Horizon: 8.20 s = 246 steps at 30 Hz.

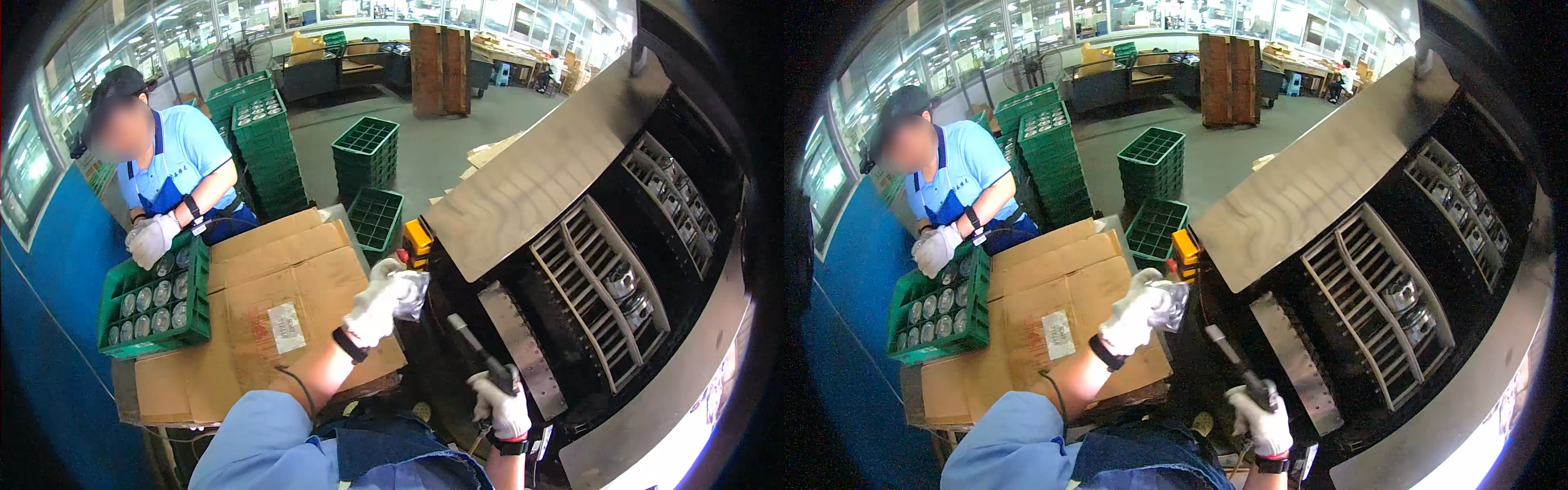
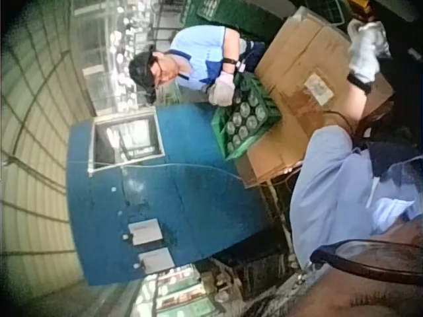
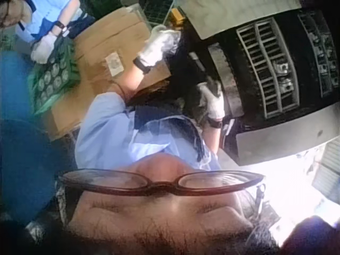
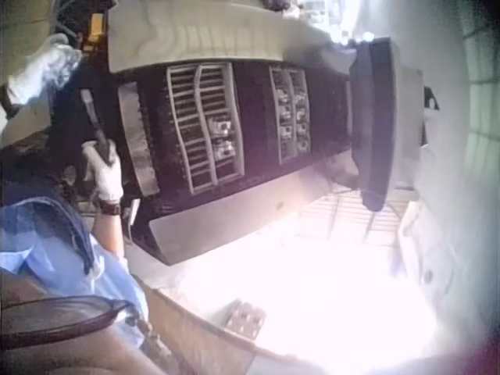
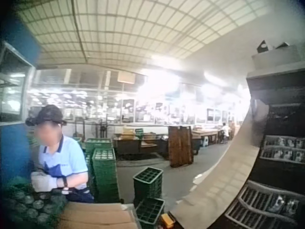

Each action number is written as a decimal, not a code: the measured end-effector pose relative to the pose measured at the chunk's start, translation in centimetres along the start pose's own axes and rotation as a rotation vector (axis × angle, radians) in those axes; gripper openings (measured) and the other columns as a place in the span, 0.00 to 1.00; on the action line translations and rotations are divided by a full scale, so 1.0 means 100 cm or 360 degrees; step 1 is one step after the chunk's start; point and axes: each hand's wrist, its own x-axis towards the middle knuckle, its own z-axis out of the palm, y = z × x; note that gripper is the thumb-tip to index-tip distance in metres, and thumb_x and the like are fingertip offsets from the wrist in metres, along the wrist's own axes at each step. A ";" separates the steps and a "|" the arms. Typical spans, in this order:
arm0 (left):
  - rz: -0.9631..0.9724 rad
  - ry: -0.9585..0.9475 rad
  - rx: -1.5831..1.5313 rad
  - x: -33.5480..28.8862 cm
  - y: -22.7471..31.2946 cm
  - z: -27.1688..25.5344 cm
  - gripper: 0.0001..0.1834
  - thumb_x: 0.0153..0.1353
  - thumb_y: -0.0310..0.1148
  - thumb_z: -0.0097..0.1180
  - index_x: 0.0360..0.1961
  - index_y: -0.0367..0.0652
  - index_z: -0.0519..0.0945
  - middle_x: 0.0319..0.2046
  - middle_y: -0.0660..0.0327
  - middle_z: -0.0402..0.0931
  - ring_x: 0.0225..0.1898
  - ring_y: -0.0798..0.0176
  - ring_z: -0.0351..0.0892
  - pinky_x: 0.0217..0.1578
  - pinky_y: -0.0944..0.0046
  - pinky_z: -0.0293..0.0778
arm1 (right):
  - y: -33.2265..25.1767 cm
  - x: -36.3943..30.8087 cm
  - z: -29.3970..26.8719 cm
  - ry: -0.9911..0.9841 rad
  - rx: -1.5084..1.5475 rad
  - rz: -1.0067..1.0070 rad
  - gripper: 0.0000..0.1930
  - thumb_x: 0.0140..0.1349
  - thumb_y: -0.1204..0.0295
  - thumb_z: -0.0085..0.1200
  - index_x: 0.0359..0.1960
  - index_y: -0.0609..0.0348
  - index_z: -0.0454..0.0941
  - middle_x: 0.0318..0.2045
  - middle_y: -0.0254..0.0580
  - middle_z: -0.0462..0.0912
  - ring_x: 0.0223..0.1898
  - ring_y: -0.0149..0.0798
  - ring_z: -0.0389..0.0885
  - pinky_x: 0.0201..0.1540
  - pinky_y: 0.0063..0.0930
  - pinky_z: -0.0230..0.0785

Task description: Cleaning metal piston-like parts using an air blow gun on a fabrication floor.

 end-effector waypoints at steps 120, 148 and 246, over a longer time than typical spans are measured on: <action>-0.0371 -0.0655 -0.0013 0.073 -0.074 0.203 0.18 0.55 0.29 0.63 0.46 0.34 0.75 0.28 0.60 0.78 0.24 0.70 0.75 0.26 0.70 0.71 | -0.054 -0.015 -0.100 0.0276 0.0227 -0.0147 0.09 0.55 0.77 0.55 0.35 0.71 0.80 0.12 0.34 0.70 0.10 0.28 0.64 0.14 0.25 0.64; -0.0500 0.0924 0.2496 -0.049 0.082 -0.057 0.38 0.36 0.41 0.71 0.50 0.43 0.68 0.48 0.45 0.68 0.54 0.41 0.69 0.52 0.43 0.71 | -0.122 0.023 -0.038 -0.0652 -0.0595 -0.0107 0.22 0.66 0.57 0.58 0.58 0.51 0.76 0.31 0.31 0.81 0.25 0.25 0.74 0.25 0.21 0.69; -0.0423 -0.0021 -0.0503 0.071 0.025 0.099 0.31 0.60 0.53 0.51 0.56 0.40 0.76 0.45 0.50 0.81 0.43 0.46 0.82 0.39 0.51 0.81 | -0.129 0.051 -0.029 -0.0718 0.0032 0.0081 0.13 0.59 0.68 0.67 0.37 0.66 0.81 0.20 0.35 0.79 0.14 0.27 0.73 0.19 0.22 0.68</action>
